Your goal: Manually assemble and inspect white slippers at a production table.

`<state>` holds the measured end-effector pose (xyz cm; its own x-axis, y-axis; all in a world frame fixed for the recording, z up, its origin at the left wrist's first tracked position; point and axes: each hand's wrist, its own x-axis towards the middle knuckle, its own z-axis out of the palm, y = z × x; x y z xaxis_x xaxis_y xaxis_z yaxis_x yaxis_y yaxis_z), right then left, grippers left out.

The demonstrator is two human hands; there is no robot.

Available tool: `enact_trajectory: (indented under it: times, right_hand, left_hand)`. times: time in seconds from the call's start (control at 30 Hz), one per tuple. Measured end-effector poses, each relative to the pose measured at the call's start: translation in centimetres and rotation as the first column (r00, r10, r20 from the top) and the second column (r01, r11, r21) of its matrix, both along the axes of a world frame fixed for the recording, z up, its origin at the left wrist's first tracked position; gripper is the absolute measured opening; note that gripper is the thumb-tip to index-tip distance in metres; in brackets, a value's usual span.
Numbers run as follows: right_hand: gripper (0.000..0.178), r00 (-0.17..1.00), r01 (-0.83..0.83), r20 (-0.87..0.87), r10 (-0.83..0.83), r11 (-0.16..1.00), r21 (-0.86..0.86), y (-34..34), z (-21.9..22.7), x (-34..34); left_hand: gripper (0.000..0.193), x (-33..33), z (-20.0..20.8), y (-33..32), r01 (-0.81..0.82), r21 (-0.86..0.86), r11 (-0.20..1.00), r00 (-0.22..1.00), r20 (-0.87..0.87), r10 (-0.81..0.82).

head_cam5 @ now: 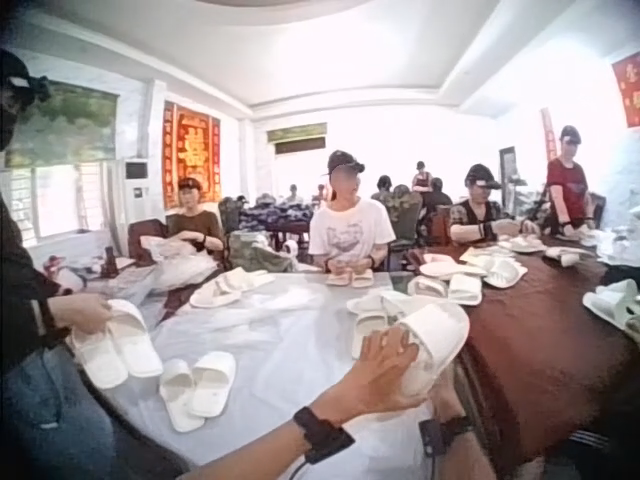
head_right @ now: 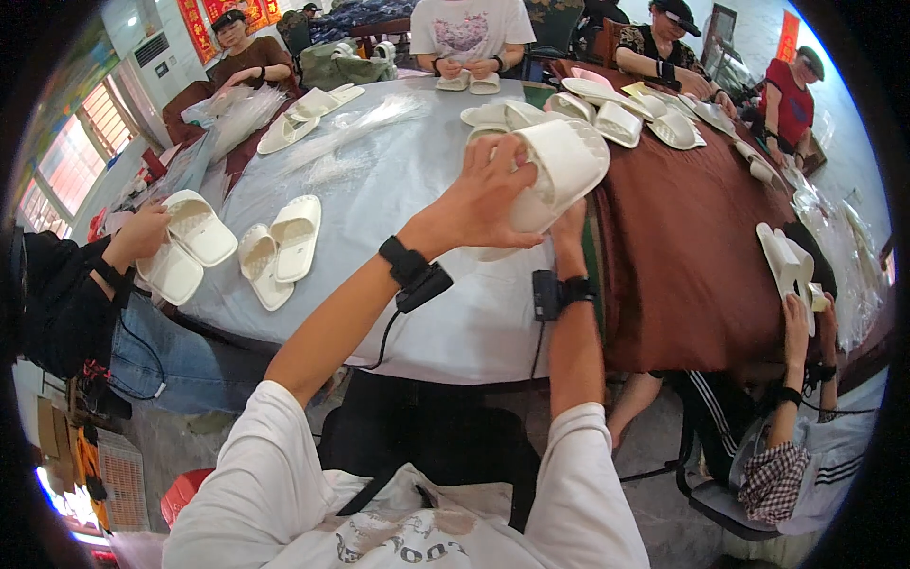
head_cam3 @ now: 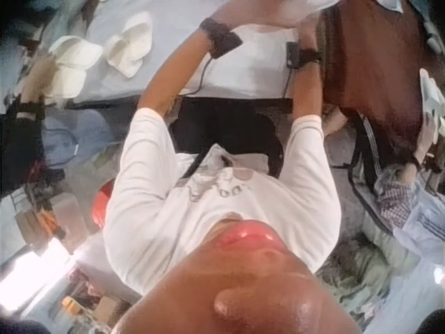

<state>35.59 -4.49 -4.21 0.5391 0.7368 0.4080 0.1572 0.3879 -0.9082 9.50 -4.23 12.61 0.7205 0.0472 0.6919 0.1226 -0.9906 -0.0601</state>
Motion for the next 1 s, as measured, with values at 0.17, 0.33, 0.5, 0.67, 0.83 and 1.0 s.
enact_trajectory:
  times: [0.17, 0.33, 0.5, 0.67, 0.83, 1.0]
  right_hand:
    - [0.073, 0.873, -0.297, -0.354, 0.336, 0.941, 0.162, -0.9, 6.2, -5.5]
    - [0.08, 0.998, -0.023, 0.065, 0.02, 0.999, 0.037, -1.4, 6.4, -9.9]
    - [0.083, 0.771, 0.077, 0.634, 0.055, 0.981, -0.178, -0.3, 5.4, -10.7]
    - [0.079, 0.682, 0.163, 0.732, 0.002, 0.974, -0.155, -0.3, 4.7, -11.5]
    - [0.073, 0.767, 0.18, 0.641, -0.023, 0.967, -0.18, -0.3, 5.0, -12.5]
    - [0.069, 0.739, 0.473, 0.569, -0.361, 0.879, -0.055, 0.2, 4.5, -9.5]
  left_hand:
    - [0.072, -5.7, -3.3, 4.6, -0.022, -0.078, 0.997, 0.998, -0.059, 0.017]
    - [0.065, -6.7, -5.7, 6.4, 0.023, -0.152, 0.988, 0.981, -0.188, -0.051]
    - [0.067, -7.3, -8.4, 9.0, 0.03, -0.219, 0.975, 0.987, -0.145, -0.063]
    - [0.088, -8.0, -9.4, 8.4, -0.084, -0.379, 0.921, 0.996, 0.002, 0.092]
    - [0.097, -8.5, -8.9, 7.0, -0.295, -0.491, 0.82, 0.955, -0.167, 0.244]
    - [0.096, -9.9, -8.2, 8.2, -0.304, -0.484, 0.82, 0.951, -0.201, 0.234]
